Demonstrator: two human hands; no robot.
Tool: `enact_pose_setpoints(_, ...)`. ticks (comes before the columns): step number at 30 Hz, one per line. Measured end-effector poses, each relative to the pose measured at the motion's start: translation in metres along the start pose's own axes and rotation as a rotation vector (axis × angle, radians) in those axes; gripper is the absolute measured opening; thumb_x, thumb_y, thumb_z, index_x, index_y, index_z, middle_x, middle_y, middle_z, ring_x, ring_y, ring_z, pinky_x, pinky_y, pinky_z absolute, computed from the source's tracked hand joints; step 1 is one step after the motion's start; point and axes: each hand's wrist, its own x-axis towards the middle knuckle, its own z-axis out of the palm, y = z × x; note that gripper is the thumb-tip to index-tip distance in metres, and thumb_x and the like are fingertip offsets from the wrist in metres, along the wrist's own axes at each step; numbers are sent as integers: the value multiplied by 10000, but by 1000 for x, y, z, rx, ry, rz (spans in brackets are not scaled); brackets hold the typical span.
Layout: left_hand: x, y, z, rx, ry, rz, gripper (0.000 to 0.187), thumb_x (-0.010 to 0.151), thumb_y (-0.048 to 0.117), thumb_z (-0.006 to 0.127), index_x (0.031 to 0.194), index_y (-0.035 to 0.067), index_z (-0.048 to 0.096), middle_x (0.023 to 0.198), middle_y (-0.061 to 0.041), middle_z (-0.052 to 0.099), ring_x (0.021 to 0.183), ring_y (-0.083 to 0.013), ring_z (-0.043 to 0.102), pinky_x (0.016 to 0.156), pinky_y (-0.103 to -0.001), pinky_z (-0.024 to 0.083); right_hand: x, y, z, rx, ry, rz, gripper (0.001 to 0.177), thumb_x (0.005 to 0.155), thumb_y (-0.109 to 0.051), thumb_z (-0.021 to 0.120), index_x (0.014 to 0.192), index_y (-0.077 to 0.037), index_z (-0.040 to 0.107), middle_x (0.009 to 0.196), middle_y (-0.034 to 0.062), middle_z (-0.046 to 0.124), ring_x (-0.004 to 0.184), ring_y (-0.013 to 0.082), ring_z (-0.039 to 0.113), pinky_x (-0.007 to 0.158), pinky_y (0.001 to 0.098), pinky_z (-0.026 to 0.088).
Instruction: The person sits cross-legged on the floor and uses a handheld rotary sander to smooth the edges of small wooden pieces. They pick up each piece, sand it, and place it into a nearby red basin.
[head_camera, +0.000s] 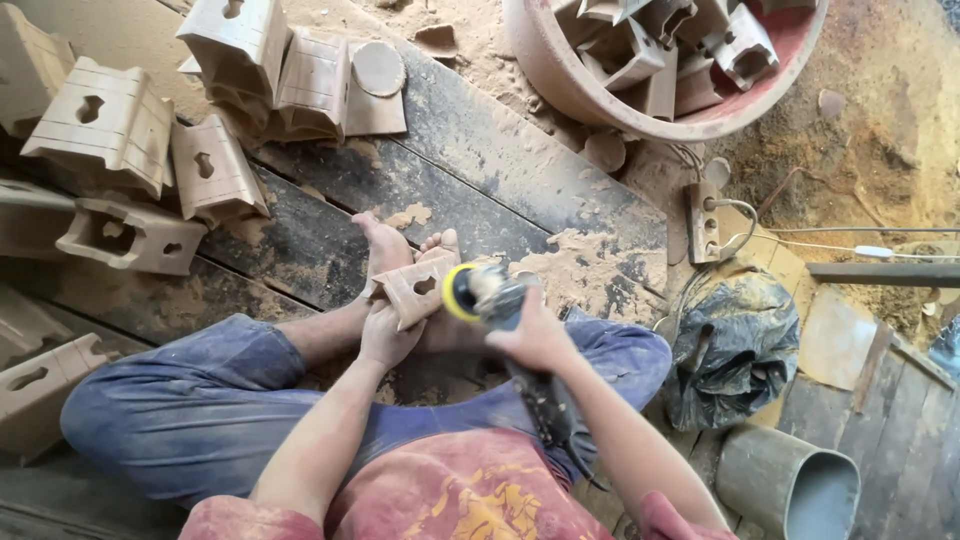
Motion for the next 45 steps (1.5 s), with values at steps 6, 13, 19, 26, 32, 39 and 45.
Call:
enact_pose_setpoints(6, 23, 25, -64, -815, -421, -978, 725, 790, 395, 842, 1414, 184, 537, 1253, -132, 692, 1223, -264, 659, 1056, -444, 526, 24, 102, 5, 244, 208, 154, 920, 684, -361, 850, 1410, -101, 349, 1330, 312, 614, 1277, 477, 575, 1137, 557, 451)
enact_pose_setpoints(13, 18, 43, -69, -880, -248, -1005, 670, 666, 78, 915, 1245, 77, 577, 1061, -153, 742, 988, -239, 734, 872, -402, 600, -1, 101, -3, 377, 235, 192, 1041, 648, -410, 902, 1456, -145, 302, 1316, 343, 608, 1262, 474, 583, 1121, 564, 460)
enact_pose_setpoints(19, 31, 76, -98, -585, -197, -793, 562, 631, 203, 976, 1048, 18, 647, 874, -214, 783, 903, -355, 772, 782, -491, 612, -17, 94, -13, 460, 273, 179, 1060, 615, -383, 924, 1448, -142, 314, 1300, 338, 614, 1270, 459, 582, 1098, 548, 470)
enact_pose_setpoints(26, 89, 82, -84, -399, -533, -619, 532, 672, 226, 750, 1171, 94, 625, 958, -75, 804, 902, -233, 763, 783, -339, 576, -21, 128, 0, 517, 421, 119, 1025, 570, -330, 874, 1397, -62, 331, 1337, 162, 576, 1194, 299, 607, 1014, 431, 492)
enact_pose_setpoints(32, 243, 124, 3, -324, -729, -417, 436, 722, 219, 589, 1145, 125, 641, 1084, -136, 738, 1007, -349, 696, 871, -438, 525, -31, 159, 7, 662, 610, 108, 929, 545, -276, 917, 1294, -75, 407, 1223, 123, 635, 1101, 237, 657, 975, 373, 528)
enact_pose_setpoints(39, 442, 295, 18, -161, -699, -67, 1035, 835, 349, 759, 1643, 253, 119, 1613, -136, 396, 1579, -298, 182, 1227, -685, -61, -56, 148, -5, 789, 582, 285, 954, 572, -254, 891, 1370, -134, 382, 1247, 128, 676, 1114, 249, 686, 981, 367, 528)
enact_pose_setpoints(45, 412, 239, 90, -51, -524, -32, 903, 749, 428, 713, 1572, 281, 371, 1675, -187, 242, 1543, -345, 225, 1209, -669, 104, -37, 167, 10, 708, 677, 136, 967, 537, -250, 921, 1360, -107, 432, 1247, 128, 674, 1119, 239, 662, 1005, 348, 504)
